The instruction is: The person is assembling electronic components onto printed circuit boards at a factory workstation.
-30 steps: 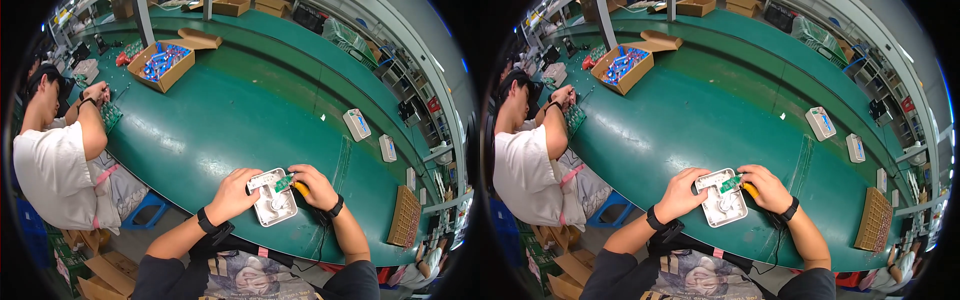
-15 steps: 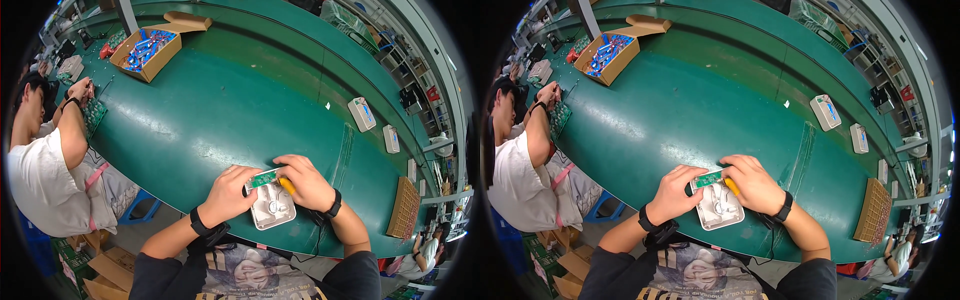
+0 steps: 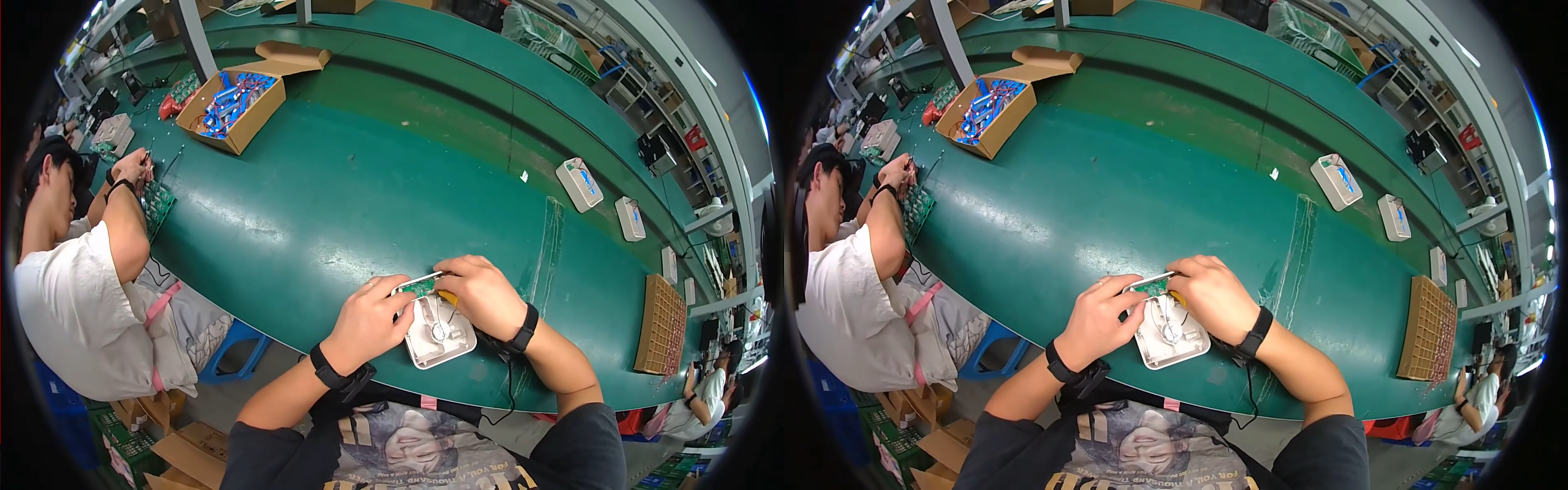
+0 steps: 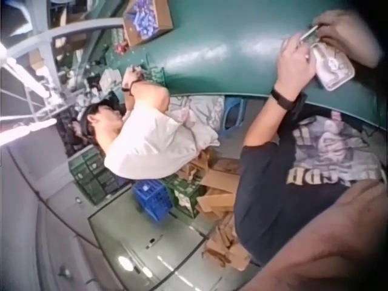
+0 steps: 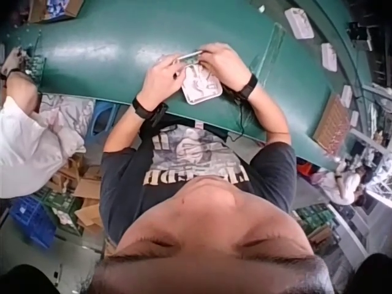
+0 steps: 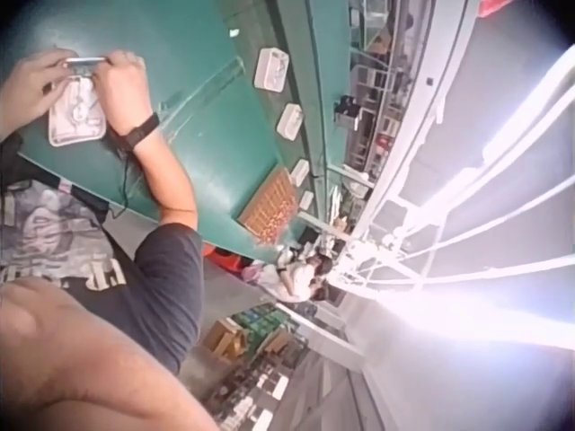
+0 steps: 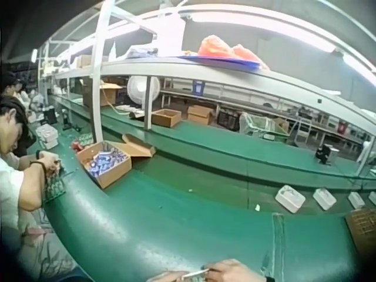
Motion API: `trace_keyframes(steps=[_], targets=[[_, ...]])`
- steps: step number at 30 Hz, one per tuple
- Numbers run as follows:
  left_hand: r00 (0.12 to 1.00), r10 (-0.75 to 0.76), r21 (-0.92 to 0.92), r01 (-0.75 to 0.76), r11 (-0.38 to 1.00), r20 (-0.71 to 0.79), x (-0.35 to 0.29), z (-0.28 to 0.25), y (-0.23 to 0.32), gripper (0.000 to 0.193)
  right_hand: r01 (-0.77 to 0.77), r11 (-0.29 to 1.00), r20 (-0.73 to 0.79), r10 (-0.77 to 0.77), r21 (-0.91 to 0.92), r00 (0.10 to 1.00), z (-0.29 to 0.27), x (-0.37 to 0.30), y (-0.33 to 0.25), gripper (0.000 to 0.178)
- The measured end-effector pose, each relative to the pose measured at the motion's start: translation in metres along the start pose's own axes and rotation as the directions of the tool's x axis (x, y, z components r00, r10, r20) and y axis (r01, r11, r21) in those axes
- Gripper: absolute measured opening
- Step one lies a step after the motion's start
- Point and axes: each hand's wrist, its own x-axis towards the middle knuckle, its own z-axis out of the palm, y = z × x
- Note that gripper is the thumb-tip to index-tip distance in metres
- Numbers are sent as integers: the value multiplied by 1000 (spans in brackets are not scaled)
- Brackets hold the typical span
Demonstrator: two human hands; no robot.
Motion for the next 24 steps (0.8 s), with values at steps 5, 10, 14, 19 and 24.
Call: trace_keyframes(steps=[5, 10, 14, 19, 24], targets=[[1000, -8, 40, 7, 999, 5, 2, -3, 1, 11, -40, 999, 21, 39, 12, 999, 4, 7, 2, 15], [1000, -4, 39, 3, 999, 24, 4, -6, 0, 11, -44, 998, 14, 44, 38, 999, 6, 13, 0, 16], [1000, -2, 44, 2, 999, 8, 2, -4, -3, 10, -68, 998, -3, 68, 18, 998, 10, 9, 0, 18], [999, -46, 63, 45, 997, 9, 0, -4, -1, 10, -90, 996, 89, 88, 14, 992, 5, 14, -3, 16], [999, -34, 64, 34, 997, -2, 0, -3, -3, 10, -54, 997, 107, 60, -62, 992, 4, 16, -3, 19]])
